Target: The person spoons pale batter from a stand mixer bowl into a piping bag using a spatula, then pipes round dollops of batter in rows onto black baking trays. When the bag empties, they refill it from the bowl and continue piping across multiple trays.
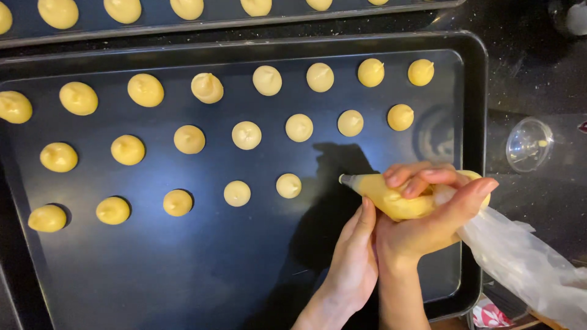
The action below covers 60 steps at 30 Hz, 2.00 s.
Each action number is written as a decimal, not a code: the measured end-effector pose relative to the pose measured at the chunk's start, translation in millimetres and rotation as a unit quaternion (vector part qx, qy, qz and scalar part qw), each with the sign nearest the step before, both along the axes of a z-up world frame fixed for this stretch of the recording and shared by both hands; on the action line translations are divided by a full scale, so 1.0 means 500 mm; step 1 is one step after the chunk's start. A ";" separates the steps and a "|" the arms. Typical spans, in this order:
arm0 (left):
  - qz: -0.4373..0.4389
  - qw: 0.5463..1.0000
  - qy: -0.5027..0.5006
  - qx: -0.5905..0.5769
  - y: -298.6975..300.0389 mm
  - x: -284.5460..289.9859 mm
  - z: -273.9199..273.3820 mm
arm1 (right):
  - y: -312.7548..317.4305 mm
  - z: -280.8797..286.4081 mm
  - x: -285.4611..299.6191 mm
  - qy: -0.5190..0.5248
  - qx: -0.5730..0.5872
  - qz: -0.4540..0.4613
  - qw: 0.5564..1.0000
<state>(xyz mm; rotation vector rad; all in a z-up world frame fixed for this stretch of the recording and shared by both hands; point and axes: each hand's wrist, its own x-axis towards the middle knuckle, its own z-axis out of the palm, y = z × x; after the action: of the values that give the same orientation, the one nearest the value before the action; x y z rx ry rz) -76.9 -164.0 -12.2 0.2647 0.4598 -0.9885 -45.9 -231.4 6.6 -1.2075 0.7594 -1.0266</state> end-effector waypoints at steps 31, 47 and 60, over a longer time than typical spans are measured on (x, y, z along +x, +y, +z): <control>-0.019 0.997 -0.078 0.003 0.022 0.012 0.021 | -0.016 0.035 0.016 -0.028 0.111 -0.045 0.992; -0.025 0.997 -0.059 -0.049 0.028 0.033 0.026 | -0.031 -0.011 -0.005 0.011 -0.016 -0.025 1.000; -0.009 0.996 -0.058 -0.061 0.026 0.028 0.020 | -0.033 0.007 -0.002 0.033 0.031 0.003 0.999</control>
<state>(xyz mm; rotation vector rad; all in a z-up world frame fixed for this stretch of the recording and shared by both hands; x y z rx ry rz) -63.0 -150.8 -2.3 0.2151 0.2909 -1.0088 -46.9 -248.1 10.1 -1.1947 0.8317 -0.9552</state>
